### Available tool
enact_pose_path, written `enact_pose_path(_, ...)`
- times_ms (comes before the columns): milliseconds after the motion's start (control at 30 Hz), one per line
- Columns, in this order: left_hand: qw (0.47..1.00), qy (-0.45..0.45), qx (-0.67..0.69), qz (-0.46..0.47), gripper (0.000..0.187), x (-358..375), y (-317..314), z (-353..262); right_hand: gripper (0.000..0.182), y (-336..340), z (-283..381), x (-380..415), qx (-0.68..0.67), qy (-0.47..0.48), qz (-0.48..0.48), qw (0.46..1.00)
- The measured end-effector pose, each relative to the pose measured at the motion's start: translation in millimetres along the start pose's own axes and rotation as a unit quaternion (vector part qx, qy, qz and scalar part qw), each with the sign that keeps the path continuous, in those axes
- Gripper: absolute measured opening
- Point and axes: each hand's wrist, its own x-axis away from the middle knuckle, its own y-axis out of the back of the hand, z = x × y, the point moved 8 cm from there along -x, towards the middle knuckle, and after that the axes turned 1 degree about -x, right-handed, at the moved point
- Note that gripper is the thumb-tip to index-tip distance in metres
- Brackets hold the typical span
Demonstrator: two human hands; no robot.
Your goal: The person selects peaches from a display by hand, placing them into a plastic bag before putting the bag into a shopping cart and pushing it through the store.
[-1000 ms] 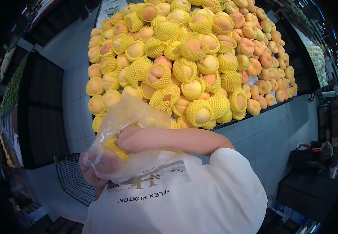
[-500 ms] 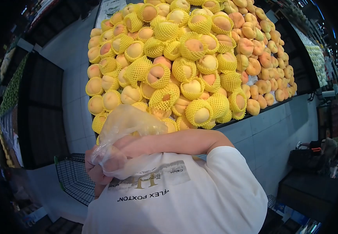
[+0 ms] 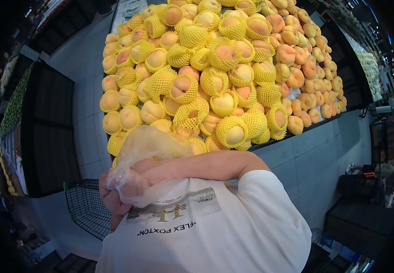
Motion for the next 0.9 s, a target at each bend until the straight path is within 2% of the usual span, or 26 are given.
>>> enact_pose_path(33,1.0,-0.001,-0.021,-0.002,0.029,2,4,0,0.058,0,-1,-2,0.001,-0.001,-0.002,1.0)
enact_pose_path(167,0.999,-0.04,-0.021,0.025,0.008,14,17,-1,0.063,-3,-10,-7,0.011,-0.013,-0.005,1.0)
enact_pose_path(300,0.992,-0.097,-0.051,-0.055,0.018,11,25,-14,0.068,-6,-31,-13,0.043,-0.042,-0.034,0.998)
enact_pose_path(367,0.992,-0.101,-0.004,-0.078,0.023,9,28,-19,0.071,-2,-43,-11,0.075,-0.071,-0.065,0.993)
enact_pose_path(433,0.992,-0.068,0.075,-0.078,0.021,13,32,-17,0.074,11,-41,2,0.116,-0.102,-0.11,0.982)
enact_pose_path(467,0.991,-0.075,0.066,-0.085,0.02,17,38,-18,0.075,19,-32,11,0.134,-0.111,-0.137,0.975)
enact_pose_path(533,0.99,-0.091,0.066,-0.084,0.019,20,47,-17,0.076,43,4,35,0.195,-0.061,-0.209,0.956)
enact_pose_path(567,0.989,-0.1,0.074,-0.078,0.018,20,48,-18,0.073,53,23,49,0.247,0.008,-0.257,0.934)
enact_pose_path(633,0.985,-0.117,0.124,-0.038,0.016,13,45,-18,0.085,73,20,65,0.135,0.061,-0.243,0.959)
enact_pose_path(667,0.984,-0.118,0.119,-0.057,0.016,14,47,-18,0.091,80,20,73,0.078,0.086,-0.236,0.965)
enact_pose_path(700,0.983,-0.118,0.115,-0.076,0.015,15,50,-18,0.094,84,16,81,-0.064,0.08,-0.23,0.968)
enact_pose_path(733,0.982,-0.118,0.111,-0.095,0.015,16,53,-17,0.098,86,14,89,-0.205,0.072,-0.221,0.951)
enact_pose_path(767,0.982,-0.115,0.127,-0.074,0.015,14,52,-17,0.102,87,10,95,-0.341,0.063,-0.208,0.914)
enact_pose_path(867,0.979,-0.111,0.167,-0.032,0.015,5,50,-17,0.107,118,2,119,-0.355,0.154,-0.249,0.888)
enact_pose_path(900,0.978,-0.11,0.173,-0.036,0.016,5,47,-18,0.108,133,2,131,-0.337,0.156,-0.3,0.879)
